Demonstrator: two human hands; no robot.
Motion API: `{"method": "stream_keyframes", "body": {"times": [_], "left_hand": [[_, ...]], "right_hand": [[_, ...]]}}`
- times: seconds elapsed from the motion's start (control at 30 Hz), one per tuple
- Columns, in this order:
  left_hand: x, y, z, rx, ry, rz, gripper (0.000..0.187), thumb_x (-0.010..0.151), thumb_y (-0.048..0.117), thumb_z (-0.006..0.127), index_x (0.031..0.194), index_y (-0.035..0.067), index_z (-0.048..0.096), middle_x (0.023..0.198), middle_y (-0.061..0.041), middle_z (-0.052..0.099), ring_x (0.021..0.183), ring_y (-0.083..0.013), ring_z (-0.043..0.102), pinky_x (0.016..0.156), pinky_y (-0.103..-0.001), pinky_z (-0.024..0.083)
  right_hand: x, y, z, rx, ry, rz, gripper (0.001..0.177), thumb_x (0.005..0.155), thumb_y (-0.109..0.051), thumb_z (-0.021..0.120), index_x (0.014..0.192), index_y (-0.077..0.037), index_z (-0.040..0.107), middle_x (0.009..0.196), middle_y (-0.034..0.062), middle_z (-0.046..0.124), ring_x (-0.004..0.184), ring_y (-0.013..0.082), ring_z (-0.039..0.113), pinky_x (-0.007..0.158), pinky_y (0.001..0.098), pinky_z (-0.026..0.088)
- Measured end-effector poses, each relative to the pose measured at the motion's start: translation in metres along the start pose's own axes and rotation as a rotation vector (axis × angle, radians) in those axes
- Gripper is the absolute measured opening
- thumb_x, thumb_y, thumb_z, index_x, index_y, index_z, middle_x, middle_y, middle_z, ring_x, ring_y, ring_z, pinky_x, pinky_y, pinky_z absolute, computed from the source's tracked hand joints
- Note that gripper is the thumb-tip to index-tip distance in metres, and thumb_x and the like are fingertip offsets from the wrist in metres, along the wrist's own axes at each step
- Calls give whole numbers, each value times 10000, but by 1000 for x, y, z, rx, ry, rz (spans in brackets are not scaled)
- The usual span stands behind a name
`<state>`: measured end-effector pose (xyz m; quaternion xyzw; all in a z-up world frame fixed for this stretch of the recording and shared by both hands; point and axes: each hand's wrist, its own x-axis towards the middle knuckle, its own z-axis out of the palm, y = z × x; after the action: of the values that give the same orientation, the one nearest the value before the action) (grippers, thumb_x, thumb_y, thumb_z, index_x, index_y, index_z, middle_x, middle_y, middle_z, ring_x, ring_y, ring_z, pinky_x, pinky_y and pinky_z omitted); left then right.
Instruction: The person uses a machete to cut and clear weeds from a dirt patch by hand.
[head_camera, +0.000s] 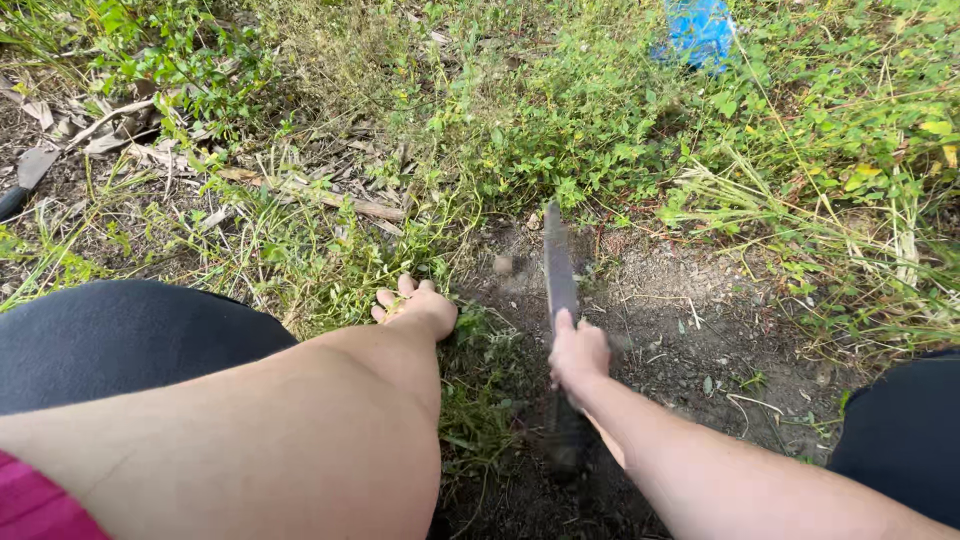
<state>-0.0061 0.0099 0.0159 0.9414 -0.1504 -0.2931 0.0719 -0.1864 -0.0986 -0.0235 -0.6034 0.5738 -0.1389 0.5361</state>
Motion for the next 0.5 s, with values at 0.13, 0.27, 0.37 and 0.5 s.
{"method": "stream_keyframes", "body": {"times": [0.13,0.27,0.37,0.5], "left_hand": [[-4,1,-2,-27,-2,3,581,977,355,547,1540,279,425,1669,31,204,1504,-339,220,1220,-520,221],[-6,1,-1,-28,-8,9,576,972,369,568,1527,271,451,1638,27,270,1484,-325,260,1208,-504,241],[0,-2,2,1,4,11,588,969,401,578,1525,261,447,1630,24,271,1481,-327,254,1197,-509,243],[18,-1,9,18,43,1,635,968,440,575,1544,261,377,1654,22,171,1483,-359,184,1191,-542,188]], "right_hand": [[19,-29,-14,395,291,194,473,1093,-427,418,893,-13,529,578,53,518,410,184,481,406,370,451],[2,-2,-3,-49,-65,86,411,1073,-356,440,921,3,572,623,73,572,437,209,531,416,389,493],[-25,10,13,-500,-390,-53,369,1052,-417,463,1000,-92,629,680,35,617,510,147,580,477,358,496],[-36,-1,9,-300,-308,-35,421,1050,-409,479,976,-27,638,643,53,587,465,187,555,455,380,484]]}}
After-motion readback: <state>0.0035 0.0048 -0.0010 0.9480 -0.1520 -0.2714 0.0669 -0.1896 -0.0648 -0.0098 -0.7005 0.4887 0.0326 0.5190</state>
